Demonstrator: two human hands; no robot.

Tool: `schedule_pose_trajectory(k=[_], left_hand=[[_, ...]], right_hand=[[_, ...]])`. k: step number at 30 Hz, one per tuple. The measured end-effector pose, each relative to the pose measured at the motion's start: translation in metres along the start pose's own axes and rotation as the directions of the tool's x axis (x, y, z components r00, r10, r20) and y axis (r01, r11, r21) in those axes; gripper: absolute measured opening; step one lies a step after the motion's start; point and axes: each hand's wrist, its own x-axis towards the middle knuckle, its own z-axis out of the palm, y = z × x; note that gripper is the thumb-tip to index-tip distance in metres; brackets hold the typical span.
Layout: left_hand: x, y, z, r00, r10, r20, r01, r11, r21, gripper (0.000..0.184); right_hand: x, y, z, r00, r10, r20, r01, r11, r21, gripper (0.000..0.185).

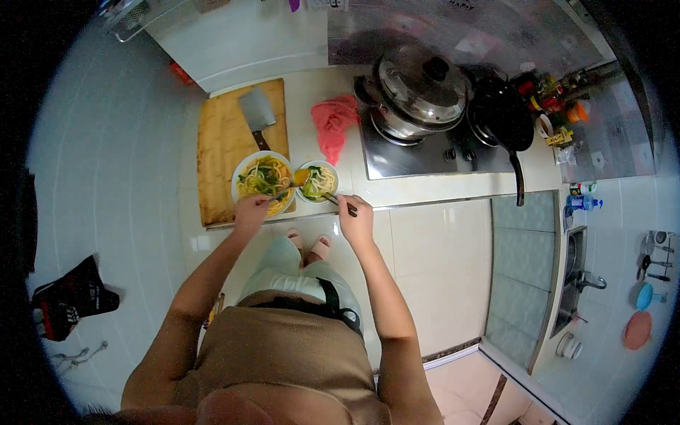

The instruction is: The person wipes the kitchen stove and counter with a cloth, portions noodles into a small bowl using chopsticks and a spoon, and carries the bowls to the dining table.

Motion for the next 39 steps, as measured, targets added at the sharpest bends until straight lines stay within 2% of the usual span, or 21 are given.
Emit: schedule_pose_trajectory(k=[1, 4, 7, 10, 13, 16, 19, 22, 23, 25, 28, 31, 34, 35, 38, 39], left_hand=[[0.001, 0.003, 0.005, 1.0, -0.005, 0.013, 0.005, 1.0, -0.004, 0.018], [0.005, 0.014, 0.013, 0.997, 0.061, 0.055, -0.072, 0.972, 0.222, 0.018], [0.004, 0.017, 0.021, 0.981, 0.192, 0.02, -0.187, 0.921, 0.341, 0.017], [0.002, 0.023, 0.021, 0.968, 0.238, 0.082, -0.248, 0.847, 0.471, 0.02], [-0.003, 0.03, 0.017, 0.951, 0.275, 0.145, -0.309, 0.792, 0.526, 0.025], [-0.008, 0.029, 0.014, 0.942, 0.274, 0.193, -0.335, 0.752, 0.568, 0.027], [-0.013, 0.029, 0.009, 0.929, 0.334, 0.162, -0.366, 0.755, 0.544, 0.027], [-0.012, 0.019, 0.007, 0.944, 0.31, 0.111, -0.326, 0.837, 0.439, 0.024], [-0.011, 0.015, 0.004, 0.958, 0.279, 0.064, -0.283, 0.895, 0.345, 0.023], [-0.014, 0.01, -0.004, 0.98, 0.201, 0.002, -0.199, 0.97, 0.137, 0.021], [-0.016, -0.021, -0.019, 0.996, 0.057, -0.065, -0.056, 0.998, 0.012, 0.018], [-0.027, -0.042, -0.046, 0.986, -0.166, -0.005, 0.166, 0.986, 0.022, 0.018], [-0.035, -0.06, -0.059, 0.994, 0.014, -0.106, 0.001, 0.99, 0.143, 0.02], [-0.039, -0.068, -0.06, 0.995, 0.032, -0.094, -0.014, 0.984, 0.18, 0.021], [-0.033, -0.08, -0.061, 0.991, 0.099, -0.086, -0.075, 0.967, 0.245, 0.024], [-0.034, -0.077, -0.06, 0.99, 0.114, -0.085, -0.091, 0.967, 0.238, 0.026]], right_hand=[[0.001, 0.001, 0.005, 1.0, 0.013, -0.003, -0.013, 1.0, 0.024, 0.017], [0.003, 0.0, 0.006, 1.0, 0.018, -0.01, -0.018, 0.998, 0.067, 0.018], [0.004, -0.013, -0.002, 0.998, 0.043, -0.042, -0.04, 0.997, 0.07, 0.018], [0.008, -0.016, 0.002, 0.998, 0.014, -0.055, -0.009, 0.995, 0.097, 0.017], [0.009, -0.009, 0.011, 0.996, -0.083, -0.023, 0.084, 0.995, 0.054, 0.017], [0.003, -0.016, 0.006, 0.995, -0.08, -0.054, 0.083, 0.996, 0.039, 0.016], [-0.001, -0.02, 0.001, 0.999, -0.052, 0.0, 0.052, 0.999, -0.001, 0.016], [-0.005, -0.022, 0.0, 0.995, -0.095, -0.039, 0.096, 0.995, 0.03, 0.016], [-0.005, -0.022, 0.0, 0.986, -0.146, -0.083, 0.151, 0.987, 0.055, 0.015], [-0.011, -0.017, 0.001, 0.995, -0.101, -0.026, 0.101, 0.994, 0.028, 0.015], [-0.013, -0.024, 0.0, 0.994, -0.103, -0.035, 0.104, 0.994, 0.016, 0.016], [-0.023, -0.029, 0.002, 0.998, -0.063, -0.009, 0.063, 0.998, 0.018, 0.016], [-0.028, -0.037, 0.01, 0.983, -0.165, -0.076, 0.167, 0.986, 0.024, 0.017], [-0.031, -0.042, 0.009, 0.991, -0.134, -0.015, 0.134, 0.991, 0.028, 0.014], [-0.032, -0.05, 0.032, 0.924, -0.382, 0.009, 0.382, 0.924, 0.017, 0.021], [-0.034, -0.051, 0.042, 0.911, -0.401, 0.093, 0.399, 0.916, 0.045, 0.031]])
